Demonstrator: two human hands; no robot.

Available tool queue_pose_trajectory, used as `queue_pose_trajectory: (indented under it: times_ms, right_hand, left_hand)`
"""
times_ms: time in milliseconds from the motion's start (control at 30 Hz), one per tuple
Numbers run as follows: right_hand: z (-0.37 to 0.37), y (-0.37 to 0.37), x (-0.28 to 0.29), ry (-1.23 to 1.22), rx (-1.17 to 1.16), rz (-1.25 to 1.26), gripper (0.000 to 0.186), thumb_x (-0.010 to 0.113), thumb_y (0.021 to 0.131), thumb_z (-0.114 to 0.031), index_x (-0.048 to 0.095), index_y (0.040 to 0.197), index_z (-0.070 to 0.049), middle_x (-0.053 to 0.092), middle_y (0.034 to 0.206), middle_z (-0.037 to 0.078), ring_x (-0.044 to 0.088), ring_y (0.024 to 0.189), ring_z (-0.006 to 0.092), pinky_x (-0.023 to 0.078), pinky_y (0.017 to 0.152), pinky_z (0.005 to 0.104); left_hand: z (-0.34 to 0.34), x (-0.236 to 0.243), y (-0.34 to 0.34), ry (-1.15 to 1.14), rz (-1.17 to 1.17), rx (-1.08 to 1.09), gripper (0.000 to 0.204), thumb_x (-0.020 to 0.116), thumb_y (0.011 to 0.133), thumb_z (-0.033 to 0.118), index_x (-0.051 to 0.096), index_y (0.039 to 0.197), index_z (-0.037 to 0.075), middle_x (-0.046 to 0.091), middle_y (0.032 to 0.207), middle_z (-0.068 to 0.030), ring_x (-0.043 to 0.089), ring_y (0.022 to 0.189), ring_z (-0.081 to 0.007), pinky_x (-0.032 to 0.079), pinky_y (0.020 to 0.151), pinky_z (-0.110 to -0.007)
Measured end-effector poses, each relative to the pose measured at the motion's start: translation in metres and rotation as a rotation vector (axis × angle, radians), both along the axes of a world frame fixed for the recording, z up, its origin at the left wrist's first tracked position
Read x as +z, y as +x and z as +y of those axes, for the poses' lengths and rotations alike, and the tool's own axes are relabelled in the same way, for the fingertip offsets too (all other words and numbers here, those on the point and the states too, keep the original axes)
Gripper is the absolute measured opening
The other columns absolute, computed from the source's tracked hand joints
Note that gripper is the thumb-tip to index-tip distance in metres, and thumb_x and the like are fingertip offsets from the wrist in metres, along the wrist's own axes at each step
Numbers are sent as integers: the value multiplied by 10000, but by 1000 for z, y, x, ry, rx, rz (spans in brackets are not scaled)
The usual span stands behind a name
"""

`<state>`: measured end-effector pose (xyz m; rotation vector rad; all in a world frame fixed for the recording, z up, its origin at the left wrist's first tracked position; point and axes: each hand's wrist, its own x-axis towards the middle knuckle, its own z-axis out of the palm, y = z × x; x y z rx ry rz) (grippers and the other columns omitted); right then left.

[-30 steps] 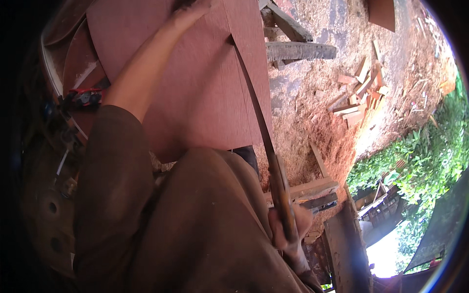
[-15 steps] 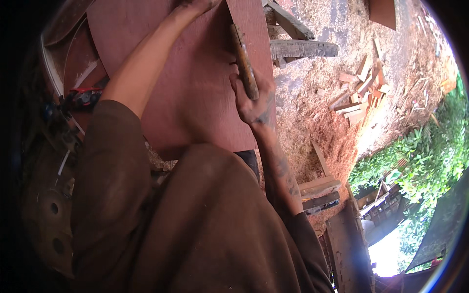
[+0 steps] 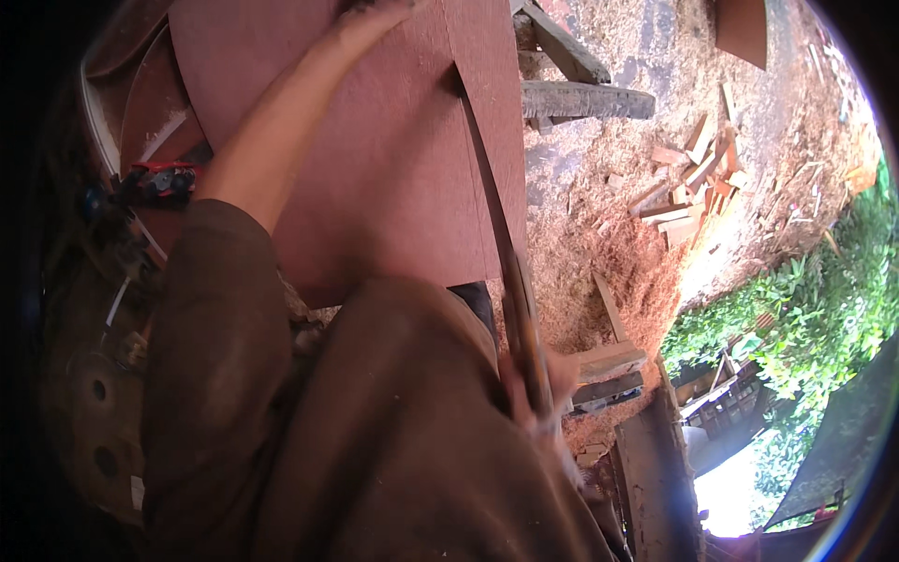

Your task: Measuring, marking, and sawing a piece of plywood with a hand saw.

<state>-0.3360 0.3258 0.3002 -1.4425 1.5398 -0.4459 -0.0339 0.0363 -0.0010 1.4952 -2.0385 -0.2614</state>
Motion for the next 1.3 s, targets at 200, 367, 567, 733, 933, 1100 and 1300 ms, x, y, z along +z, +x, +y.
queue_pose_trajectory:
  times_ms: [200, 367, 567, 733, 933, 1100, 1300]
  right_hand:
    - [-50, 34, -79, 138, -51, -214, 131, 654, 933, -89, 666, 885, 31, 504, 612, 5, 467, 551, 68, 357, 478, 296]
    - [-124, 78, -215, -14, -78, -145, 204, 690, 869, -174, 666, 841, 26, 532, 573, 51, 510, 539, 115, 407, 500, 333]
    - [-136, 92, -194, -167, -28, -108, 212, 674, 868, -169, 656, 847, 42, 544, 584, 99, 533, 553, 122, 440, 520, 346]
    - [-106, 77, -133, -27, -82, -195, 186, 678, 922, -116, 699, 987, 57, 638, 680, 53, 523, 613, 75, 424, 536, 295]
    - [40, -29, 19, 203, -60, -81, 110, 641, 850, -24, 623, 743, -4, 538, 567, 59, 522, 490, 141, 406, 484, 319]
    - [-32, 19, -76, 387, -215, -122, 133, 680, 953, -82, 653, 868, 16, 488, 627, -57, 446, 585, 36, 356, 499, 258]
    - [-107, 67, -220, -105, -4, -113, 201, 677, 893, -166, 664, 833, 26, 562, 578, 48, 539, 545, 110, 411, 498, 317]
  left_hand:
    - [-2, -1, 0, -131, 37, 12, 165, 654, 833, 146, 789, 842, 51, 740, 1116, -160, 637, 1170, -346, 439, 1119, -470]
    - [-2, 12, 2, -37, -72, -59, 186, 629, 834, 125, 777, 901, 35, 723, 1112, -173, 632, 1166, -365, 445, 1112, -483]
    - [23, 20, -11, -62, 61, -62, 274, 581, 871, 117, 712, 1099, 41, 708, 1133, -187, 641, 1155, -349, 429, 1138, -481]
    - [35, 15, -13, -46, -39, -97, 299, 591, 856, 109, 721, 1123, 74, 709, 1149, -169, 642, 1162, -348, 416, 1162, -471]
    - [37, 24, -18, -9, -28, -55, 308, 638, 818, 61, 724, 1114, 73, 709, 1153, -161, 639, 1158, -350, 423, 1158, -473]
    - [38, 21, -19, -4, 23, -69, 314, 577, 833, 38, 717, 1114, 56, 703, 1163, -178, 631, 1165, -362, 417, 1161, -475]
    - [47, 20, -21, 34, 37, -7, 423, 536, 838, 22, 648, 1245, 22, 681, 1234, -196, 615, 1214, -377, 405, 1170, -471]
